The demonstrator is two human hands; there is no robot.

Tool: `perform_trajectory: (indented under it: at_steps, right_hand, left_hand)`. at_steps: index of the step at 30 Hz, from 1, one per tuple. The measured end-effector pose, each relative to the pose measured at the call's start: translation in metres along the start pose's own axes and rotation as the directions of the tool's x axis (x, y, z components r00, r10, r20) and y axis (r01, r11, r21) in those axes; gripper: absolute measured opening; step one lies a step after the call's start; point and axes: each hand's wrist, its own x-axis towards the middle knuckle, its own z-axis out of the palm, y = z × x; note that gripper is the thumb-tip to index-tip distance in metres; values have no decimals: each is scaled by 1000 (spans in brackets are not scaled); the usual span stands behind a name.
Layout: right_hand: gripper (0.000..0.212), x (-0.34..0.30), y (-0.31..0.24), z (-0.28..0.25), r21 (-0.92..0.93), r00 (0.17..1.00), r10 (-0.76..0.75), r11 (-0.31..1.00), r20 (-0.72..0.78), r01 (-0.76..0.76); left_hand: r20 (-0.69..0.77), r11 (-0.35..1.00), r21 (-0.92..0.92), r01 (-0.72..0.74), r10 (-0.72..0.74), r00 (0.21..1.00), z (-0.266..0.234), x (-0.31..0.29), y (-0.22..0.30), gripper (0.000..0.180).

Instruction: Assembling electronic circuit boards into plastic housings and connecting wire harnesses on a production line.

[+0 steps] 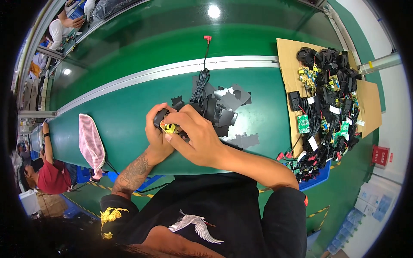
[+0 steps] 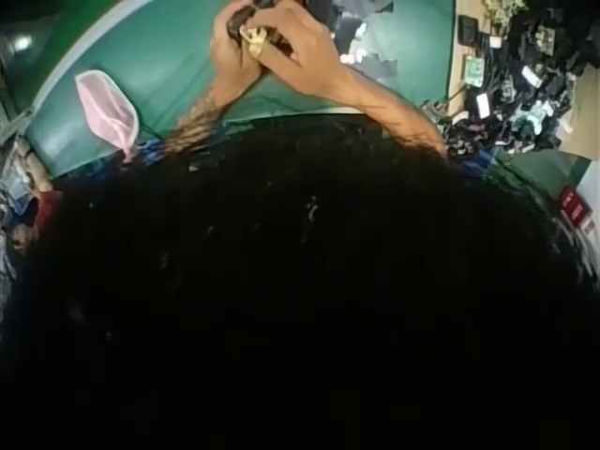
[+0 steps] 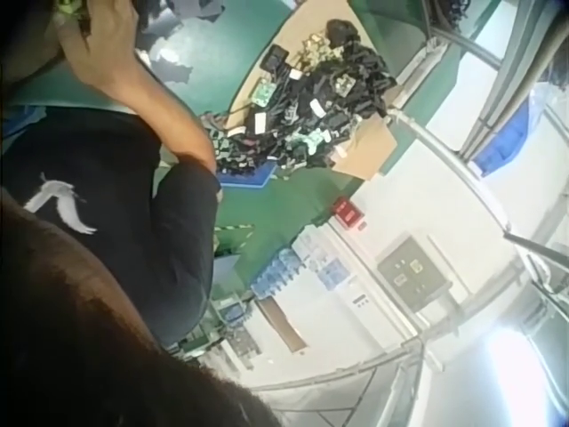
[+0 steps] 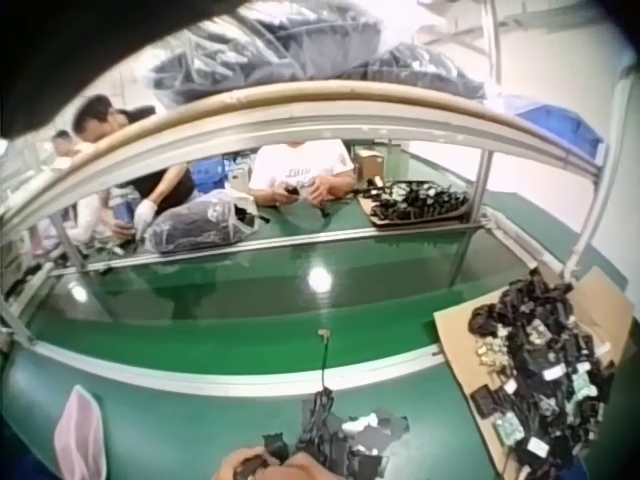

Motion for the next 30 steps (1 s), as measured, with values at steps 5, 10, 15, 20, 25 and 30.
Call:
perform_trajectory:
  at_steps: [5, 10, 15, 20, 25, 30]
  right_hand:
    - [40, -4, 4, 4, 121, 999, -16, 993, 35, 12]
    - [45, -6, 4, 7, 123, 999, -41, 992, 25, 38]
    - [51, -4, -5, 4, 132, 999, 28, 991, 40, -33]
    - [42, -3, -4, 2, 168, 999, 13, 986, 36, -19]
    - [40, -2, -4, 1, 134, 1000, -15, 991, 6, 14]
    - [43, 1, 2, 5, -52, 971, -213, 977, -108, 209]
  left_hand:
    - [-64, 971, 143, -191, 202, 977, -3, 4, 1, 50]
    - [-64, 939, 219, -266, 286, 956, -6, 6, -2, 52]
    - [-59, 883, 331, -332, 370, 927, -12, 13, -1, 53]
    - [-62, 876, 338, -344, 386, 920, -13, 11, -2, 53]
    - [-50, 880, 316, -354, 388, 920, -10, 12, 0, 56]
    - [-52, 921, 253, -298, 320, 946, -7, 7, -1, 58]
